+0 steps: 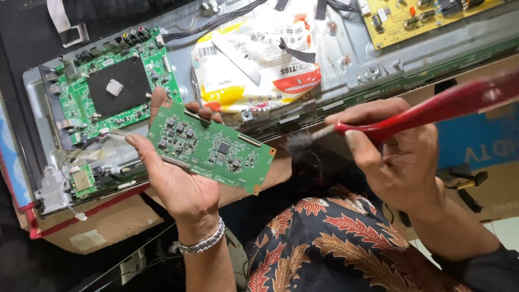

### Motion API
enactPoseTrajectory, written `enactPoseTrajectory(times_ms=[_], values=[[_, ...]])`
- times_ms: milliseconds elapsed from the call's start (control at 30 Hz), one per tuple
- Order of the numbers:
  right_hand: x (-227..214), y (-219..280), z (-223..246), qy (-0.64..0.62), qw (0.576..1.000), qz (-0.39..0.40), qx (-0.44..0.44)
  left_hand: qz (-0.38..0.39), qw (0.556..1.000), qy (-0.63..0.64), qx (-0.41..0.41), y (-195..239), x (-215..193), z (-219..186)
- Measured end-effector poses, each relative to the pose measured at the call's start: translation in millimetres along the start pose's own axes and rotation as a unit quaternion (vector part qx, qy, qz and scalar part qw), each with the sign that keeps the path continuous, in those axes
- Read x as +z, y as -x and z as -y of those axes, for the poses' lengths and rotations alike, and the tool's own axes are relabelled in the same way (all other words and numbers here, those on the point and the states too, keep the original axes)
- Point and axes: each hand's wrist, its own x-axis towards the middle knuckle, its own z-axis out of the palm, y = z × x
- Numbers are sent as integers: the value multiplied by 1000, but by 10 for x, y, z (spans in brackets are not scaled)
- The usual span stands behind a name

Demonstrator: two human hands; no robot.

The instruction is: The person picks up a green circuit board and uses a red-handled brush to clean its surface. They then use a small metal tool to scrape or clean specific areas on the board before continuing to brush it.

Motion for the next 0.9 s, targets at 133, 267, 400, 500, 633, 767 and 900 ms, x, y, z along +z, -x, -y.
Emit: enactPoseTrajectory(times_ms=[133,267,400,500,633,767,900], values=[[85,-21,-164,-204,973,89,63,-3,999,6,35,76,53,99],[401,-49,-81,-124,985,91,73,17,999,26,35,230,57,244],[560,5,-82,-55,995,87,-8,10,997,9,81,313,47,339],[631,37,-115,-46,997,67,-15,-7,996,9,92,315,62,354],[674,15,-103,-67,995,66,17,-10,995,4,100,300,46,351],[689,9,-147,-110,989,84,54,-8,995,-2,104,306,58,338],[714,-2,-150,-123,987,85,54,-26,994,-6,108,295,70,322]])
